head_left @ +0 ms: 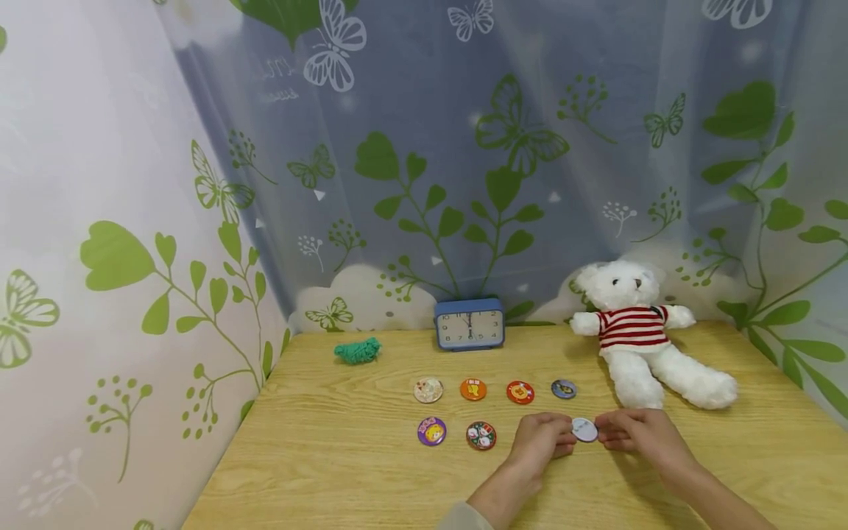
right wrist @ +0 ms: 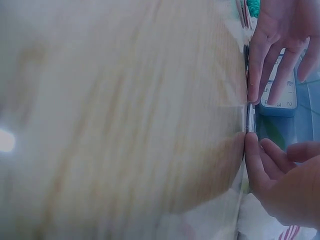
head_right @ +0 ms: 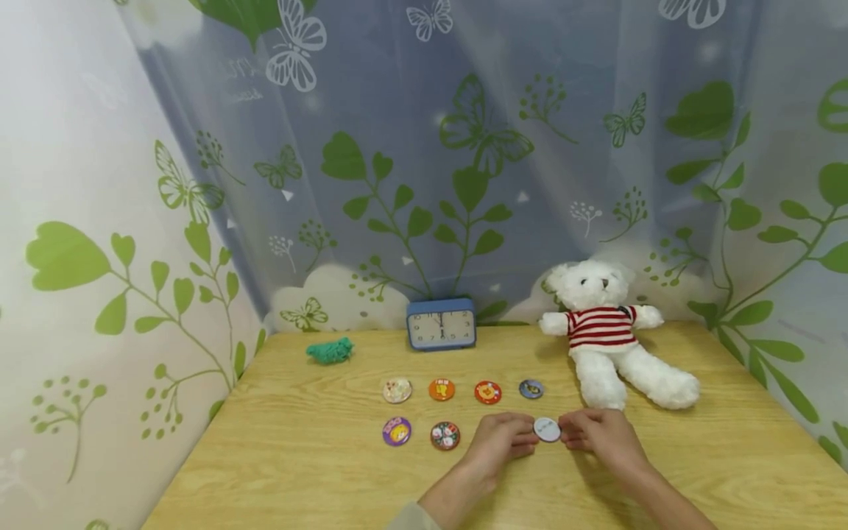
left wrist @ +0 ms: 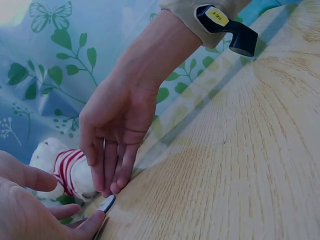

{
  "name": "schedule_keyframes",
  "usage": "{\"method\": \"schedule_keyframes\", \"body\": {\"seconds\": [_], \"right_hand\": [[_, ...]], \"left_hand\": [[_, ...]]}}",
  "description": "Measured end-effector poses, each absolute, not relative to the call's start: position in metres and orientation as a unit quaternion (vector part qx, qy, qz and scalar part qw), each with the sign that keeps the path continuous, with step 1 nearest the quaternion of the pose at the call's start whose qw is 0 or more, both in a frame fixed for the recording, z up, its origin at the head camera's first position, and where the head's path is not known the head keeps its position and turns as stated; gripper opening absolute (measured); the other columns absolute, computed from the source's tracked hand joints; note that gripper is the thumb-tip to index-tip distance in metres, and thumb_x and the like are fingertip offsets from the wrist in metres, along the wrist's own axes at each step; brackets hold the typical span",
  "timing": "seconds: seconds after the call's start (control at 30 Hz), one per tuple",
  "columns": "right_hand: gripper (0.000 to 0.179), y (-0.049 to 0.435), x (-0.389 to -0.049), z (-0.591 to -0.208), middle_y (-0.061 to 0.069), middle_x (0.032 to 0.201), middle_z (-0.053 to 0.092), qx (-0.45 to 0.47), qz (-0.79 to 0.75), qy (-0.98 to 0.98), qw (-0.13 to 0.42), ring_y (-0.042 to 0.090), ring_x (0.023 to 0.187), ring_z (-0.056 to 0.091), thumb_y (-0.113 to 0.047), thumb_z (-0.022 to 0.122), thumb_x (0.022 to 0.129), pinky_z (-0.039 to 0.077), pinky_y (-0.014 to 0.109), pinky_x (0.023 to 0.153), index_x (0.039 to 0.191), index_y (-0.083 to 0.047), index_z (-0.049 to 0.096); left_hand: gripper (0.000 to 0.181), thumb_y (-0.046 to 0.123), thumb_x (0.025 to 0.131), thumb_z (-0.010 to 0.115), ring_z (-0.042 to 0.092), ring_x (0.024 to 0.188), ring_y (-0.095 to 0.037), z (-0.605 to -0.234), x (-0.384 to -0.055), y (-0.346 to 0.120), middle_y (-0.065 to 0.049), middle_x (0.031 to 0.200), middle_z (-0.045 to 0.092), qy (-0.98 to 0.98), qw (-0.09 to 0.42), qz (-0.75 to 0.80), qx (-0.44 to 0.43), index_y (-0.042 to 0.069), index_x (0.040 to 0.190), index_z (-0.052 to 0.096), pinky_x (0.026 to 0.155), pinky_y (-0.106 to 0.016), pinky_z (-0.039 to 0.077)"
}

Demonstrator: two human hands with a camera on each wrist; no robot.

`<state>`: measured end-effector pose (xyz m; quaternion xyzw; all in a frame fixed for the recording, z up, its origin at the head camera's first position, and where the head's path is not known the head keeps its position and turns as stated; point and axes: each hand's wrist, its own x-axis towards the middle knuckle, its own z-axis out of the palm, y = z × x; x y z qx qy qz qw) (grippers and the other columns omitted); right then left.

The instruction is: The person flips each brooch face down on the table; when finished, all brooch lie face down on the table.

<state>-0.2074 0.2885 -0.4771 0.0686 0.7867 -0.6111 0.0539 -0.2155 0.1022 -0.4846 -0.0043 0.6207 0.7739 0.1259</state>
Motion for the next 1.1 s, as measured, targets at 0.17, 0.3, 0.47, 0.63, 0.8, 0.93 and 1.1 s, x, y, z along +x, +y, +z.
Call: {"method": "schedule_keyframes", "body": {"seconds": [0.17,0.3,0.47,0.63,0.8,0.93,1.1], "right_hand": [[0.040,0.289,-0.207,-0.477,0.018,0.108,0.076,0.066,-0.615,0.784,0.060,0.014,0.090,0.074,-0.012,0.045,0.109,0.064,0.030,0.082,0.124,0.023,0.060],[0.045,0.289,-0.208,-0.477,0.021,0.116,0.074,0.062,-0.621,0.779,0.061,0.013,0.091,0.073,-0.014,0.045,0.111,0.064,0.031,0.083,0.132,0.025,0.052],[0.051,0.294,-0.209,-0.475,0.020,0.120,0.073,0.045,-0.633,0.769,0.070,0.014,0.093,0.075,-0.018,0.043,0.112,0.064,0.033,0.084,0.140,0.025,0.043],[0.053,0.304,-0.209,-0.472,0.016,0.124,0.072,0.002,-0.648,0.758,0.075,0.014,0.099,0.075,-0.020,0.045,0.112,0.064,0.035,0.087,0.143,0.023,0.040],[0.055,0.307,-0.210,-0.470,0.017,0.131,0.069,-0.026,-0.641,0.763,0.079,0.013,0.103,0.073,-0.017,0.050,0.111,0.063,0.035,0.090,0.146,0.022,0.036],[0.059,0.305,-0.211,-0.469,0.026,0.137,0.063,-0.043,-0.638,0.765,0.069,0.010,0.104,0.071,-0.013,0.057,0.107,0.062,0.034,0.092,0.148,0.022,0.032],[0.062,0.302,-0.211,-0.471,0.037,0.143,0.053,-0.045,-0.626,0.777,0.054,0.003,0.107,0.067,-0.010,0.063,0.103,0.061,0.033,0.092,0.149,0.020,0.033]], "left_hand": [[0.023,0.001,0.089,0.063,0.067,0.080,-0.014,-0.484,-0.215,0.102,-0.016,0.098,0.073,0.622,0.126,0.773,-0.002,-0.011,0.107,0.072,0.081,-0.031,0.064],[0.024,0.000,0.089,0.064,0.067,0.079,-0.014,-0.483,-0.215,0.101,-0.015,0.097,0.073,0.625,0.124,0.771,-0.001,-0.011,0.108,0.072,0.082,-0.031,0.063],[0.027,-0.002,0.087,0.065,0.068,0.083,-0.016,-0.482,-0.215,0.099,-0.015,0.099,0.072,0.626,0.126,0.770,0.004,-0.010,0.112,0.071,0.085,-0.035,0.063],[0.029,-0.004,0.085,0.066,0.069,0.084,-0.017,-0.479,-0.220,0.097,-0.013,0.101,0.073,0.626,0.120,0.771,0.005,-0.008,0.113,0.073,0.087,-0.037,0.063],[0.029,-0.004,0.087,0.067,0.072,0.092,-0.023,-0.474,-0.228,0.096,-0.012,0.105,0.073,0.633,0.114,0.766,0.011,-0.006,0.115,0.073,0.090,-0.037,0.063],[0.029,-0.003,0.087,0.067,0.071,0.093,-0.021,-0.468,-0.235,0.094,-0.012,0.109,0.072,0.637,0.111,0.763,0.025,-0.006,0.116,0.072,0.092,-0.038,0.062],[0.028,-0.003,0.088,0.067,0.070,0.091,-0.021,-0.468,-0.242,0.091,-0.012,0.110,0.072,0.650,0.108,0.751,0.040,-0.006,0.116,0.071,0.092,-0.041,0.062]]}}
